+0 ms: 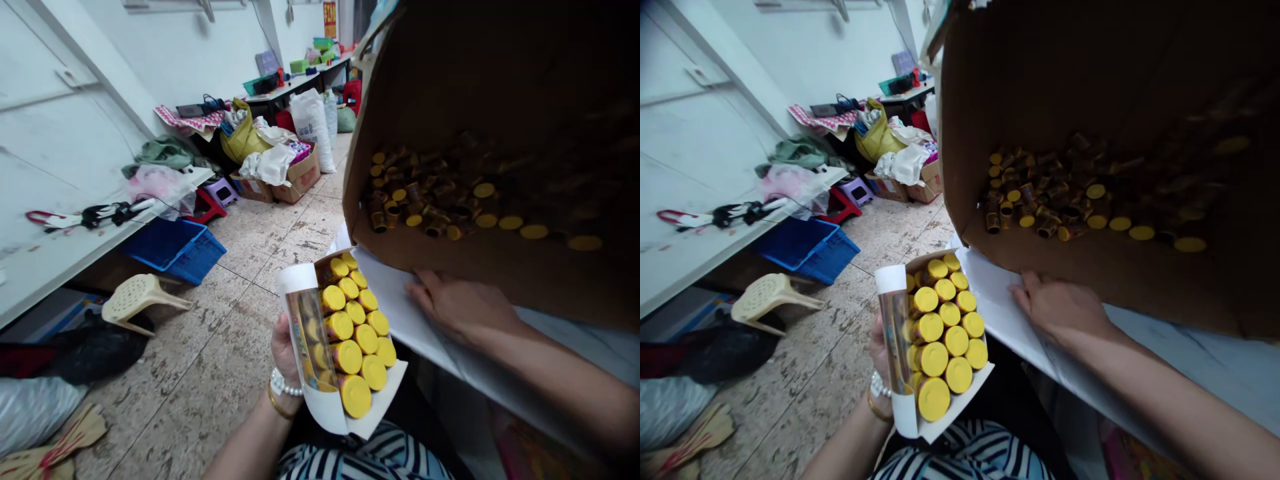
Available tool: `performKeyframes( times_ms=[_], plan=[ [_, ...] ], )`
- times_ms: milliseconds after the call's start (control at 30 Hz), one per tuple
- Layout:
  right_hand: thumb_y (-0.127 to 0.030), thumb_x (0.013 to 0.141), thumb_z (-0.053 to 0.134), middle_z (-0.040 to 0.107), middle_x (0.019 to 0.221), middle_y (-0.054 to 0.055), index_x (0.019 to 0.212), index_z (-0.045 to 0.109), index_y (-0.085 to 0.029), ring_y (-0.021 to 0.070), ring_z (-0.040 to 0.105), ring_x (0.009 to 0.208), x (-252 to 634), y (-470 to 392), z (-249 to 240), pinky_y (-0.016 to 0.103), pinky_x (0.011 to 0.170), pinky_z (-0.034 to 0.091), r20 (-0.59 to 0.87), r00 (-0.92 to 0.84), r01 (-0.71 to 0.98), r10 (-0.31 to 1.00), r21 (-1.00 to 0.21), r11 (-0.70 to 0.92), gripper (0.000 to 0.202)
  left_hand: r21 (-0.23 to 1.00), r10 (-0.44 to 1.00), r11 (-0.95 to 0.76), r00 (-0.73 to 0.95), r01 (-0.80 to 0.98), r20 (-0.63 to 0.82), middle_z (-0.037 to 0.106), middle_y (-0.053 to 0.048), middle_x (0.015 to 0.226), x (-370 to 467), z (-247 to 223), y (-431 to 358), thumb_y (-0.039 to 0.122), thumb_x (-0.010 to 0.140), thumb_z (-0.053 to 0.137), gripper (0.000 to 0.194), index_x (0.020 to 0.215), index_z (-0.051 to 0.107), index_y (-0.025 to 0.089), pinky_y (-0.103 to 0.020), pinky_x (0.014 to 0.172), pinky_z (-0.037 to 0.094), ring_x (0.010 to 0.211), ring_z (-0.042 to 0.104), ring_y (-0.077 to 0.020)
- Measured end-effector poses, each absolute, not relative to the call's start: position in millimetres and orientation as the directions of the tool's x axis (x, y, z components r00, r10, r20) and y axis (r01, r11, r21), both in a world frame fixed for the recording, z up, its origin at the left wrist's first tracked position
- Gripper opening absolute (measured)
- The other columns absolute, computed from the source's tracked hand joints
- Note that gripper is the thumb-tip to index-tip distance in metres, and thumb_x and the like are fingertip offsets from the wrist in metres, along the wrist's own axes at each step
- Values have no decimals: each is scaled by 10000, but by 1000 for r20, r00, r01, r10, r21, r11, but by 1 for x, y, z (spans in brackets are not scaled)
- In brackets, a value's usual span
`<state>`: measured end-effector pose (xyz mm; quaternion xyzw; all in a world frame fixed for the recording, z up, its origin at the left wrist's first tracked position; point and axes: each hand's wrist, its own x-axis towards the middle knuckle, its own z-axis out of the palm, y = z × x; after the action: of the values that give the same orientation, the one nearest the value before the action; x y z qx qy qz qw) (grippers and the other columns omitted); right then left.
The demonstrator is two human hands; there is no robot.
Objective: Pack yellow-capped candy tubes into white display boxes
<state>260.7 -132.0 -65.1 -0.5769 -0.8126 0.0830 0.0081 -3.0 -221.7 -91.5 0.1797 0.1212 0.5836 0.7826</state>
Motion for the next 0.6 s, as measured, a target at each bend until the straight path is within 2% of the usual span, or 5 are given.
performKeyframes(
  times_ms=[133,233,300,433,600],
  plan=[
    [-423,976,492,759,1056,110,1073,768,-233,273,729,946,258,-134,-43,395,822,578,59,-529,723,847,-492,486,349,434,964,239,265,-869,0,656,-103,1406,-4,-90,-222,605,868,555,496,1183,760,281,-631,1166,350,1432,465,-394],
    [-444,938,609,735,1067,61,1123,767,-275,218,711,941,239,-130,-5,347,815,580,265,-440,490,858,-730,477,297,436,962,246,272,-866,-4,623,-101,1449,0,-91,-223,640,850,550,569,1268,714,291,-642,1179,326,1460,423,-399],
    [-413,871,721,708,1059,43,1217,715,-279,198,699,916,221,-130,18,325,779,588,370,-337,370,866,-793,484,371,427,958,260,286,-866,-2,598,-93,1478,5,-92,-224,643,857,525,565,1257,720,294,-657,1195,283,1480,387,-405],
    [-285,801,797,683,928,6,1029,619,-220,147,667,758,186,-136,31,279,686,574,541,-310,322,782,-714,622,297,402,962,246,273,-882,9,572,-97,1503,17,-96,-225,662,892,448,597,1264,716,279,-677,1220,191,1498,349,-411],
    [-262,899,715,702,924,44,870,533,-222,151,645,750,172,-143,19,287,674,538,715,-379,388,587,-454,802,188,389,980,184,199,-903,-1,617,-81,1458,23,-94,-228,615,914,438,538,1248,725,306,-663,1215,225,1474,400,-396]
  ],
)
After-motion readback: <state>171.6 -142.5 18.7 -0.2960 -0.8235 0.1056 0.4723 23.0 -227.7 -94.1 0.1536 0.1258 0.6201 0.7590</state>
